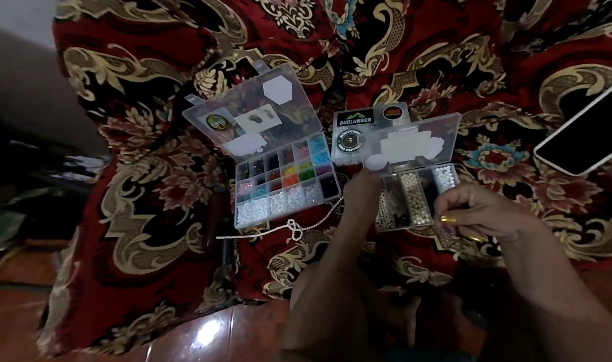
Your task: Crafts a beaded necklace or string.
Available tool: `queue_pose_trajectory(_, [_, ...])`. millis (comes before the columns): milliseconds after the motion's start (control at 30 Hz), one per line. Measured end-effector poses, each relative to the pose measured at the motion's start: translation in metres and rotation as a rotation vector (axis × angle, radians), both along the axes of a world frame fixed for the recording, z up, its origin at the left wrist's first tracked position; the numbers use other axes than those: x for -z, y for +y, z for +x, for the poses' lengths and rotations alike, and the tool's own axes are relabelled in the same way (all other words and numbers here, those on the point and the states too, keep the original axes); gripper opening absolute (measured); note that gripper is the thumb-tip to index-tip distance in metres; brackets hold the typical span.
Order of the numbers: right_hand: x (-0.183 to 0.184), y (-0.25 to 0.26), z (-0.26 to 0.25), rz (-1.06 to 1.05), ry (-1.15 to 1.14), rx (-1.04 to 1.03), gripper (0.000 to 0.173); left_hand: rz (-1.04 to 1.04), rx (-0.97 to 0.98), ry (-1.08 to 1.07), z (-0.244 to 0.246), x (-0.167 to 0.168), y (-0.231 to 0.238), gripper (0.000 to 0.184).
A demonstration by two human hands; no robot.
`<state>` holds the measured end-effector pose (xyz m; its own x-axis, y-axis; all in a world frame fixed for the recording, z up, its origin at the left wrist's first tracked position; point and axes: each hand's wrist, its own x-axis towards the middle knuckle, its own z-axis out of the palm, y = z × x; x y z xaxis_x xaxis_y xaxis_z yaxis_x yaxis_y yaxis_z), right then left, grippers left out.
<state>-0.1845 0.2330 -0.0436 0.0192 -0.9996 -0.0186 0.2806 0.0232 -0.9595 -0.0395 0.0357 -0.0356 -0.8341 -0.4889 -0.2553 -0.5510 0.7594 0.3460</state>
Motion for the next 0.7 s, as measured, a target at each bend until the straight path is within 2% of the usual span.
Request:
queue_pose_trajectory(167, [0.002,-0.005,0.006,-0.100,-0.065,-0.069,0.012,-0.023,-0.015,-0.069,-0.005,-0.003,0.003,0.023])
queue_pose_trajectory(267, [0.000,-0.017,0.023,0.003,-0.017,0.083,0.008,-0.036,-0.014,-0.026,-0.002,-0.001,0.001,0.027])
queue_pose_trajectory(367, [-0.002,-0.030,0.039,0.105,-0.033,0.303,0.014,0.059,-0.032,0.104,0.004,-0.001,-0.004,0.028])
queue_pose_trajectory(467, [-0.002,-0.038,0.045,0.125,-0.051,0.454,0.017,0.290,-0.104,0.262,0.008,-0.005,-0.009,0.025])
queue_pose_trajectory(700, [0.001,-0.048,0.051,0.105,-0.143,0.680,0.024,1.020,-0.286,0.578,0.006,-0.001,-0.006,0.015])
